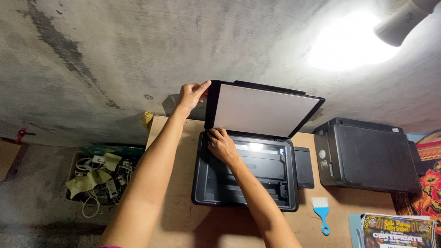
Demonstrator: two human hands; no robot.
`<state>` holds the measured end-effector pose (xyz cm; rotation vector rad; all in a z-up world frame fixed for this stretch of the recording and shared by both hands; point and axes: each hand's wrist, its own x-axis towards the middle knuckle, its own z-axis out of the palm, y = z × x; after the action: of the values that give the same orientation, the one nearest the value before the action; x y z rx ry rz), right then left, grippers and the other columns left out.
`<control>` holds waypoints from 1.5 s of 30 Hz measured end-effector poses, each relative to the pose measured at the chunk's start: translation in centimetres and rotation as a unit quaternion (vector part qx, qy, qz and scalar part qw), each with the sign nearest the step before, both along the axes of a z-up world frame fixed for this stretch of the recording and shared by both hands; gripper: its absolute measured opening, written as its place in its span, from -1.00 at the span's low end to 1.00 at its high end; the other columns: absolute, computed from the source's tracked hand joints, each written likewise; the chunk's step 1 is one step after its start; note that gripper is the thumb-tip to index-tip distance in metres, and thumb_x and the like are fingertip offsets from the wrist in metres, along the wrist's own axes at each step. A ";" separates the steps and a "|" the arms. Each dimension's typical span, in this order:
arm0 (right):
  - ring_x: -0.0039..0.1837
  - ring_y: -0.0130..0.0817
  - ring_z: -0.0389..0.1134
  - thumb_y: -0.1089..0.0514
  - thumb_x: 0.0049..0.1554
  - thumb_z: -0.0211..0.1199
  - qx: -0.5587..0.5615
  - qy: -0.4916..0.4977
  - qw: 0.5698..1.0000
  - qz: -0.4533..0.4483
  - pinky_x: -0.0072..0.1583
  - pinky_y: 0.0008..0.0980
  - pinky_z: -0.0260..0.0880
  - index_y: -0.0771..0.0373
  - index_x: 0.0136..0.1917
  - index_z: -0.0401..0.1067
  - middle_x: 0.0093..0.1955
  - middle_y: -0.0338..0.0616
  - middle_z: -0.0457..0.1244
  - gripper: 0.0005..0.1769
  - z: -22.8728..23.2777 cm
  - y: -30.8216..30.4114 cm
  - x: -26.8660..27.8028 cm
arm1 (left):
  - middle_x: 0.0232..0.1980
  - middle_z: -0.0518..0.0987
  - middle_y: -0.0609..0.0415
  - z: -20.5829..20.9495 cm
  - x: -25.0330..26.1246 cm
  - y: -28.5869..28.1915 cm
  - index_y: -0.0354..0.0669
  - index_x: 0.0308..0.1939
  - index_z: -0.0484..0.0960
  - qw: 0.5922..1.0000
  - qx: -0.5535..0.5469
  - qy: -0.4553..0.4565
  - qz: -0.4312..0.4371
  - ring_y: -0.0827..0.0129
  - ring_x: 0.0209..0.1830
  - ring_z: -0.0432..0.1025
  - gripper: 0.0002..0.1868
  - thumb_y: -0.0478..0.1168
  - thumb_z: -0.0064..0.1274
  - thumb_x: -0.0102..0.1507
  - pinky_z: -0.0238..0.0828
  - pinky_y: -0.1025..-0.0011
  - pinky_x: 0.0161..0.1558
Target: The person wipes the inside of an Epson printer with a dark cloth, cleaning the scanner glass, the underside of the lid, and the exterior top surface. The person then closes the lid and wipes the side of the printer.
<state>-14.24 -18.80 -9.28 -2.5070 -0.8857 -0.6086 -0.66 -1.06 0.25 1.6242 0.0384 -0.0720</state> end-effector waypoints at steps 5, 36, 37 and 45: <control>0.21 -0.08 0.26 0.21 0.03 0.39 -0.007 -0.029 0.996 -0.079 0.25 -0.17 0.36 0.28 -0.02 0.56 0.12 -0.12 0.33 -0.77 -2.0 -4.9 0.0 | -0.35 0.68 0.25 0.2 -0.3 0.1 -0.12 -0.32 0.74 1.000 -0.011 -0.016 -0.011 0.58 -0.33 0.55 -0.53 0.23 0.22 0.22 0.42 0.56 -0.40; 0.34 0.00 0.22 0.33 0.01 0.28 -0.013 -0.018 1.000 -0.004 0.35 -0.19 0.34 0.32 0.20 0.50 0.28 -0.01 0.28 -0.55 -0.6 2.8 -0.1 | -0.48 0.45 0.36 -0.1 -0.9 -0.9 -0.06 -0.48 0.64 0.998 0.029 -0.003 0.057 0.60 -0.41 0.41 -0.50 0.28 0.22 0.21 0.41 0.54 -0.42; 0.33 0.00 0.21 0.31 0.03 0.31 -0.019 -0.019 1.000 -0.007 0.35 -0.19 0.32 0.34 0.21 0.50 0.26 0.00 0.26 -0.56 -0.7 2.6 0.0 | -0.50 0.44 0.36 -0.3 -0.9 -0.9 -0.06 -0.49 0.63 0.998 0.017 -0.011 0.056 0.63 -0.41 0.43 -0.50 0.28 0.23 0.20 0.40 0.54 -0.44; 0.23 0.03 0.24 0.29 -0.13 0.41 0.061 -0.005 0.987 -0.152 0.25 -0.07 0.33 0.21 0.00 0.51 0.12 -0.07 0.28 -0.63 -2.5 -10.6 -1.4 | -0.56 0.29 0.37 -0.5 -1.1 -1.0 -0.05 -0.60 0.46 0.997 0.022 -0.035 0.064 0.64 -0.53 0.27 -0.41 0.29 0.23 0.21 0.38 0.54 -0.49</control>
<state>-15.65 -29.37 -11.81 -2.5462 -0.4554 -0.7477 -1.78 -2.05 -0.24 1.6638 0.0901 0.0855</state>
